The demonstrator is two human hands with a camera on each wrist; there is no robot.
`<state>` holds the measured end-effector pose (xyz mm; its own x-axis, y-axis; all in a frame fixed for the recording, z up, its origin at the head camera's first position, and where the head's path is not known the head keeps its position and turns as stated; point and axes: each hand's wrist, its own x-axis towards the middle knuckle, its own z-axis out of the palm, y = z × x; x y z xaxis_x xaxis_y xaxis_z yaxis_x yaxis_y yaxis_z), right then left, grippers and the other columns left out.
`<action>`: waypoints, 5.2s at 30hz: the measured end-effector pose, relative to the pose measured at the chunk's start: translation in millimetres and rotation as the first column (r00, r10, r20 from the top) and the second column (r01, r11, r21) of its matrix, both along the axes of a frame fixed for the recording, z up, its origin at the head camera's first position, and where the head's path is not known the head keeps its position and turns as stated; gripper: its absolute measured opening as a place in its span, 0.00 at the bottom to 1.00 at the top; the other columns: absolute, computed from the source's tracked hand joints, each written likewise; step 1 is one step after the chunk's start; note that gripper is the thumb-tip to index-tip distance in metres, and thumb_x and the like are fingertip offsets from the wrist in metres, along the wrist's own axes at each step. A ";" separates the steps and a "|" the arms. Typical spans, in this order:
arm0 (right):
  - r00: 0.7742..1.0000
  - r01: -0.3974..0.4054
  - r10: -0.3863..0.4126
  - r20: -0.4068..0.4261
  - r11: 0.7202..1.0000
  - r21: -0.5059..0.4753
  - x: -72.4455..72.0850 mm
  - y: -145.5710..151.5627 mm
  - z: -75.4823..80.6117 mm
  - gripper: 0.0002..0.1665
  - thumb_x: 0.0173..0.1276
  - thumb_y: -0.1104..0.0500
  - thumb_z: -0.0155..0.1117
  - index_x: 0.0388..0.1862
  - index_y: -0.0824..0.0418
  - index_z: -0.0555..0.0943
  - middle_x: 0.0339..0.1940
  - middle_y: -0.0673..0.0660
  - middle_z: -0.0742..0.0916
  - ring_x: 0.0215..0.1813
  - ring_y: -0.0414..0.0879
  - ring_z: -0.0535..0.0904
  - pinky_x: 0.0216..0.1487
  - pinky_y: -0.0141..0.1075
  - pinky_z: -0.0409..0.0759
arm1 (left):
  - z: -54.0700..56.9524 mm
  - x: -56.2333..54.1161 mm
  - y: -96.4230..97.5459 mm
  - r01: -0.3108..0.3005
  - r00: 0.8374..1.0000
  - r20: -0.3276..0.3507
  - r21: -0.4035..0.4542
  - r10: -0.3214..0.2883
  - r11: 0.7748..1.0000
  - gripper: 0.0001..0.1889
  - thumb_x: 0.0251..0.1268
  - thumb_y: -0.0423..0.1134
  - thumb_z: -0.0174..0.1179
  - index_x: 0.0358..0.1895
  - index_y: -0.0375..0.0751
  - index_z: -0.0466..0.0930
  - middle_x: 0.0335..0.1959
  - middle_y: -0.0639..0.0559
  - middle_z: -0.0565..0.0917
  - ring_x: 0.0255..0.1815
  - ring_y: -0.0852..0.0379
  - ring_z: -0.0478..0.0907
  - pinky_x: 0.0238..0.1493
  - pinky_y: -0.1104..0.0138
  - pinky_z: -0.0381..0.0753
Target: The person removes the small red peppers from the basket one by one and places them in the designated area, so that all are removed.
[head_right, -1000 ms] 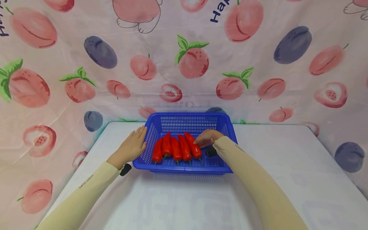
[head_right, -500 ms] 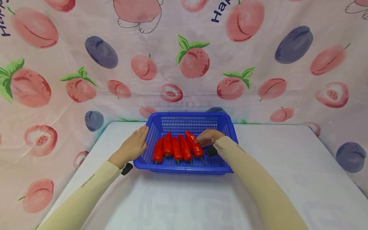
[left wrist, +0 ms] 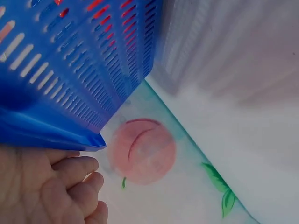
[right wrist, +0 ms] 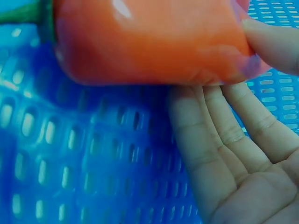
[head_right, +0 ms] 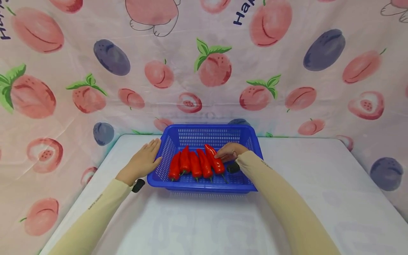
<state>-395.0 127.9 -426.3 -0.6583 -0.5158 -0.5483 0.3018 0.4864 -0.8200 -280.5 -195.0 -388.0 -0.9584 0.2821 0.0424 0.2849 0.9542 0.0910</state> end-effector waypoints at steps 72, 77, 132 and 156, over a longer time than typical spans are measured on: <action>0.979 0.177 -0.191 -0.069 0.970 -0.166 10.7 24.5 72.8 0.32 0.69 0.64 0.54 0.67 0.78 0.60 0.35 0.47 0.83 0.38 0.37 0.82 0.70 0.49 0.64 | -3.9 5.8 4.8 -0.085 0.996 -0.030 0.054 0.087 0.995 0.35 0.68 0.46 0.44 0.71 0.24 0.49 0.73 0.31 0.55 0.75 0.37 0.50 0.75 0.48 0.48; 0.974 0.181 -0.196 -0.116 0.975 -0.132 15.6 32.0 87.5 0.33 0.69 0.61 0.55 0.68 0.75 0.61 0.48 0.55 0.82 0.46 0.43 0.80 0.69 0.48 0.67 | -3.5 7.0 5.2 -0.100 0.994 -0.027 0.055 0.102 0.993 0.36 0.68 0.46 0.45 0.70 0.24 0.50 0.72 0.31 0.55 0.75 0.37 0.51 0.75 0.48 0.48; 0.887 0.388 -0.419 -0.194 0.904 -0.179 54.3 187.6 127.6 0.44 0.70 0.51 0.53 0.76 0.63 0.44 0.41 0.34 0.79 0.44 0.31 0.78 0.46 0.25 0.81 | -2.2 3.4 -2.4 -0.046 0.999 0.016 0.023 0.046 0.999 0.39 0.66 0.50 0.46 0.71 0.24 0.47 0.74 0.30 0.50 0.76 0.35 0.44 0.76 0.47 0.44; 0.858 0.483 -0.513 -0.004 0.810 -0.334 61.7 216.2 89.3 0.11 0.69 0.58 0.56 0.34 0.43 0.84 0.38 0.41 0.84 0.41 0.38 0.81 0.43 0.29 0.83 | -5.9 11.9 -4.5 -0.032 0.999 0.038 0.081 0.029 0.996 0.40 0.67 0.49 0.45 0.71 0.24 0.44 0.74 0.30 0.49 0.76 0.35 0.44 0.76 0.47 0.44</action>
<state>-333.3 344.0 -337.0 -0.9097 -0.2354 -0.3421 0.3507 0.0058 -0.9365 -268.6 -199.5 -394.0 -0.9678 0.2499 0.0287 0.2509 0.9513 0.1791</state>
